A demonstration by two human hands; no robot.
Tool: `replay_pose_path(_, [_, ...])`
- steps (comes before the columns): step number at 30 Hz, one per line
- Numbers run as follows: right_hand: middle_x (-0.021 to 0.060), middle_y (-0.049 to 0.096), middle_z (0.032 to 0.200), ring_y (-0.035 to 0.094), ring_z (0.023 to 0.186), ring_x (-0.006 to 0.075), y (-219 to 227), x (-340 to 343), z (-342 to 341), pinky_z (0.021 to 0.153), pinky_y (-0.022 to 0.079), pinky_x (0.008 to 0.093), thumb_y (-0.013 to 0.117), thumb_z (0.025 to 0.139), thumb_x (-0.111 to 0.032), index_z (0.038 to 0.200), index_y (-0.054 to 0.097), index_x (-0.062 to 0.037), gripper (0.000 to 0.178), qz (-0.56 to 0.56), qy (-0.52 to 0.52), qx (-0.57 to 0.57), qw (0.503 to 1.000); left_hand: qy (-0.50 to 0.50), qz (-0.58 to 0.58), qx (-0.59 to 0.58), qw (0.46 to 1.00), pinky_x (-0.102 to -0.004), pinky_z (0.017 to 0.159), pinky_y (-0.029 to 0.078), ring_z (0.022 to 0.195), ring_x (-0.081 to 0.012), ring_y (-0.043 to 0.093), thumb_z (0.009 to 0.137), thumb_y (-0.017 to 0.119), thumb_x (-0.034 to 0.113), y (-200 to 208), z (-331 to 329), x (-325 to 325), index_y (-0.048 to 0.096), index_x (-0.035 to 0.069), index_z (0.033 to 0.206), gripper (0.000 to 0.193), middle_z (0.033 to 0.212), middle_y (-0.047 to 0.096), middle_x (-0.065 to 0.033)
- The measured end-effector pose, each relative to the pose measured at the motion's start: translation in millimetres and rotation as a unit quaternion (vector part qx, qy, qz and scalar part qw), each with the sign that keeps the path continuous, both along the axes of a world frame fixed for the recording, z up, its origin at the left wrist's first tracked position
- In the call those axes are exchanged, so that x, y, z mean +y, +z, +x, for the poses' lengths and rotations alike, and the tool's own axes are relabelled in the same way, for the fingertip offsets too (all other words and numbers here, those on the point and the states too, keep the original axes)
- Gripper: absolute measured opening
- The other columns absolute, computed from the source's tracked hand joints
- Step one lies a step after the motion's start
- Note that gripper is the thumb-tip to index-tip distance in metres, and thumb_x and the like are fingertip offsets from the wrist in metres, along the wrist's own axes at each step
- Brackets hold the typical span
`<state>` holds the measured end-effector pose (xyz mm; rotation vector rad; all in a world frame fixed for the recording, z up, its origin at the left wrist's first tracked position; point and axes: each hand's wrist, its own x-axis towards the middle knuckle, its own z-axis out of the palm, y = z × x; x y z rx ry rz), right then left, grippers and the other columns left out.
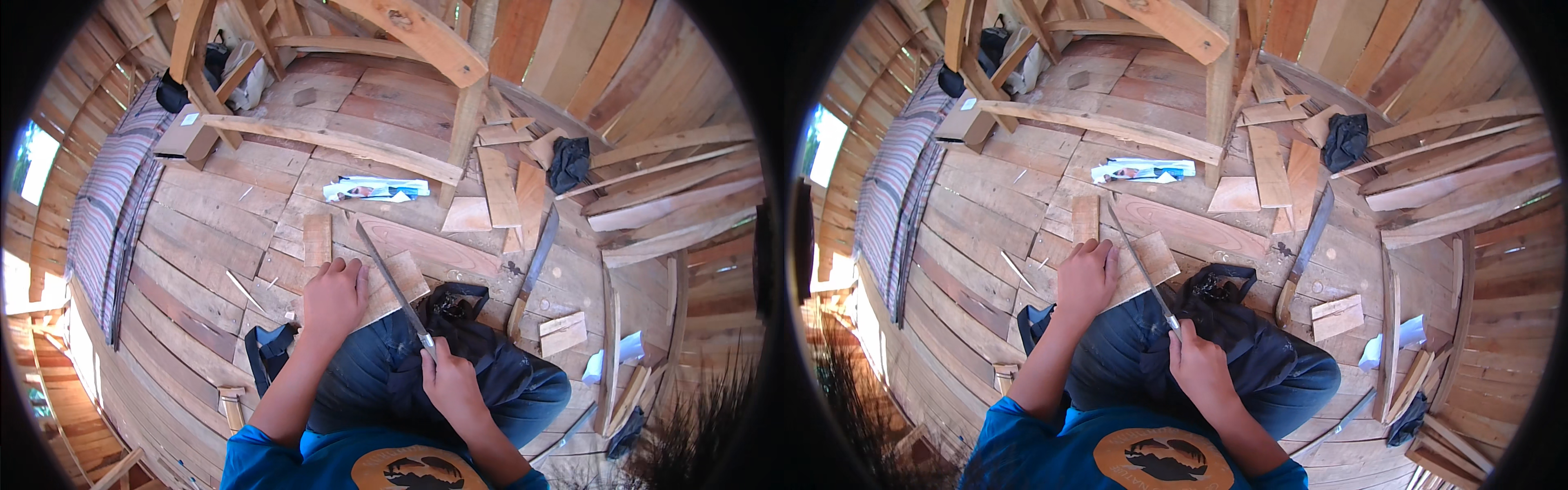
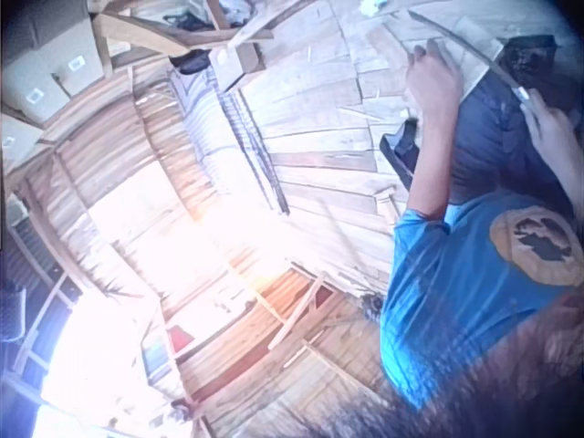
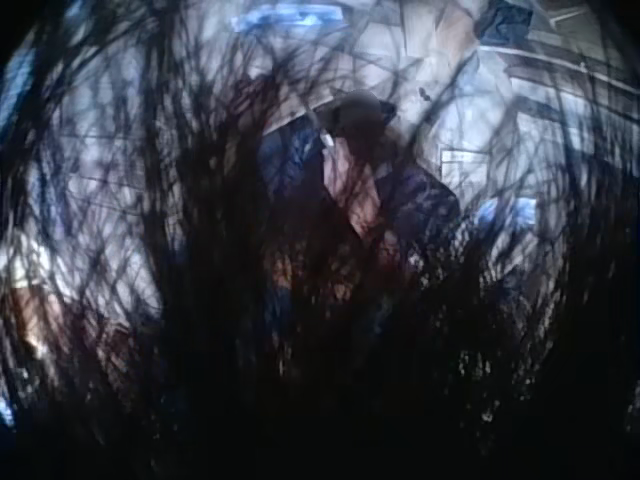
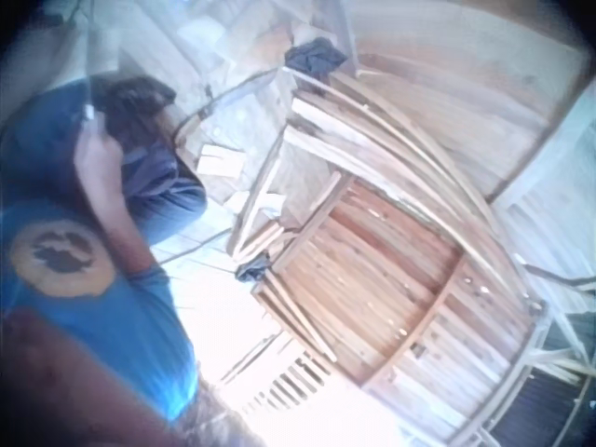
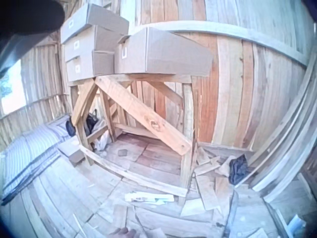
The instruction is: The person saws a piece of wood using a hand saw while holding the wood steady by hand.
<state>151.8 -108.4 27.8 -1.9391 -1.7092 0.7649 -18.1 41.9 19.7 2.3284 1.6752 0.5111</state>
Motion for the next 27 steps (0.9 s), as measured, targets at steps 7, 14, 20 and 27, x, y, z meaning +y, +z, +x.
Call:
replay_pose_path(7, [0.0196,0.061,0.06,0.063,0.055,0.0396,1.8,1.8,-7.0,0.051,0.052,0.0483,0.054,0.096,-0.019,0.098,0.05,-0.0029,0.017,-0.009,-0.005,-0.013,1.0,-0.011,-0.003,0.027,1.0,-0.0467,0.068,0.051,0.08,-0.0346,0.062,0.097,0.048,0.024,2.5,2.0,0.7,0.061,0.003,0.085,0.027,0.078,0.059,-0.0145])
replay_pose_path(14, [0.0201,0.06,0.059,0.063,0.056,0.04,15.3,-8.6,-10.7,0.051,0.052,0.0481,0.054,0.096,-0.018,0.097,0.049,-0.0023,0.016,-0.035,-0.02,-0.023,0.999,0.002,0.016,0.043,0.999,-0.0439,0.067,0.053,0.08,-0.0321,0.064,0.097,0.048,0.023,-2.6,0.2,2.4,0.062,0.002,0.081,0.03,0.08,0.062,-0.0139])
replay_pose_path(20, [0.0211,0.06,0.058,0.063,0.056,0.0403,10.0,14.0,-23.9,0.051,0.052,0.0489,0.053,0.097,-0.017,0.096,0.049,-0.0024,0.016,-0.014,-0.019,-0.043,0.999,0.013,0.021,0.025,0.999,-0.0447,0.068,0.052,0.078,-0.0336,0.064,0.098,0.047,0.023,-7.5,-1.9,2.0,0.062,0.001,0.079,0.033,0.079,0.062,-0.0153])
replay_pose_path(27, [0.0214,0.06,0.059,0.063,0.055,0.0403,15.7,-17.6,-18.6,0.05,0.051,0.0485,0.052,0.097,-0.016,0.097,0.048,-0.0022,0.014,-0.043,-0.016,-0.067,0.997,0.033,0.05,0.037,0.997,-0.042,0.064,0.054,0.077,-0.0307,0.066,0.095,0.051,0.022,-16.1,2.6,1.5,0.065,0.001,0.074,0.032,0.076,0.065,-0.0139])
